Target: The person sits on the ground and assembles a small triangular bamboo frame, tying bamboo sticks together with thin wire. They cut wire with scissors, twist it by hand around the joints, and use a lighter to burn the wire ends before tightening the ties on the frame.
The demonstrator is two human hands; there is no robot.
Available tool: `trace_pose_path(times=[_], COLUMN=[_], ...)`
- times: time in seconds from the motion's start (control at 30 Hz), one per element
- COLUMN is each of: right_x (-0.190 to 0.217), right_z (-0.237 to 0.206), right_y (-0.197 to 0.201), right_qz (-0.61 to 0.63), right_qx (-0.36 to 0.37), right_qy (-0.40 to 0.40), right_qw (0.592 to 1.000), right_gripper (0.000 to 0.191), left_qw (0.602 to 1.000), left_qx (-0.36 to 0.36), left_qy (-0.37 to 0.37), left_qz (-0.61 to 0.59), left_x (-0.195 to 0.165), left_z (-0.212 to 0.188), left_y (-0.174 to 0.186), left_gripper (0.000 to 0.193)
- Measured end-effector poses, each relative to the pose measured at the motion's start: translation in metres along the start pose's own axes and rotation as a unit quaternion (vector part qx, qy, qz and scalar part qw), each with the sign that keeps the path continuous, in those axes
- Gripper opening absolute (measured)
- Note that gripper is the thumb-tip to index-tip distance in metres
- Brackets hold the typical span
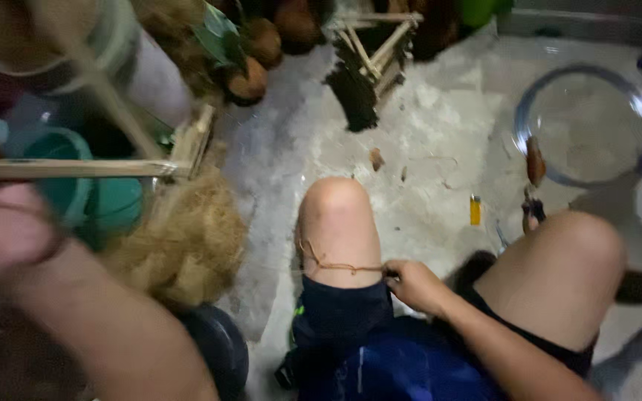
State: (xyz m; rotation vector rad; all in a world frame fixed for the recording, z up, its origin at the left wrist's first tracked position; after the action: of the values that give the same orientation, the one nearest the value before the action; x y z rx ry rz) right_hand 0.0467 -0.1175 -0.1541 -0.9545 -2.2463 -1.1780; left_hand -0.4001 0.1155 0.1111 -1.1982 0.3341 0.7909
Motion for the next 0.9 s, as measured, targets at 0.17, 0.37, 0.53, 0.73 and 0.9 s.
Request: trace_pose_path(times=[0.17, 0.37, 0.53, 0.73, 0.9], right_x=[0.000, 0.005, 0.029, 0.020, 0.037], right_z=[0.001, -0.011, -0.009, -0.027, -0.042], right_y=[0.029, 0.066, 0.035, 0.024, 0.049], right_qz=[0.007, 0.040, 0.067, 0.052, 0.106], right_qx=[-0.078, -0.094, -0.062, -0.082, -0.065], right_qy=[0.072, 0.167, 0.212, 0.088, 0.229], right_qw=[0.994, 0.981, 0.973, 0.991, 0.966], right_gripper=[0.021, 0.030, 0.056, 0.018, 0.012], left_qw=[0.983, 0.956, 0.941, 0.937, 0.920], left_qx=[0.158, 0.171, 0.166, 0.000, -0.076], left_qy=[0.010, 0.121, 0.163, 0.272, 0.321], left_qz=[-0.098, -0.205, -0.244, -0.221, -0.210], left_x=[0.044, 0.095, 0.132, 0.191, 0.227], left_z=[-0.029, -0.059, -0.085, -0.136, -0.164], left_y=[-0.076, -0.142, -0.164, -0.141, -0.094], left_gripper=[0.030, 0.037, 0.032, 0.028, 0.026])
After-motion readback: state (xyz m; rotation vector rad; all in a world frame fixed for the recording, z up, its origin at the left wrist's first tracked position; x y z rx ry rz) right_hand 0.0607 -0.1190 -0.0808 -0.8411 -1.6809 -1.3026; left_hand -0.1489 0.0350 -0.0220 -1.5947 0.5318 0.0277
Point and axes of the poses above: each hand's wrist, its own z-axis towards the middle knuckle, its own y-axis out of the back of the hand, x = y × z, the point moved 3 cm from there along z, towards the middle knuckle, and after that the axes turned 1 degree about z, right-handed, at the moved point
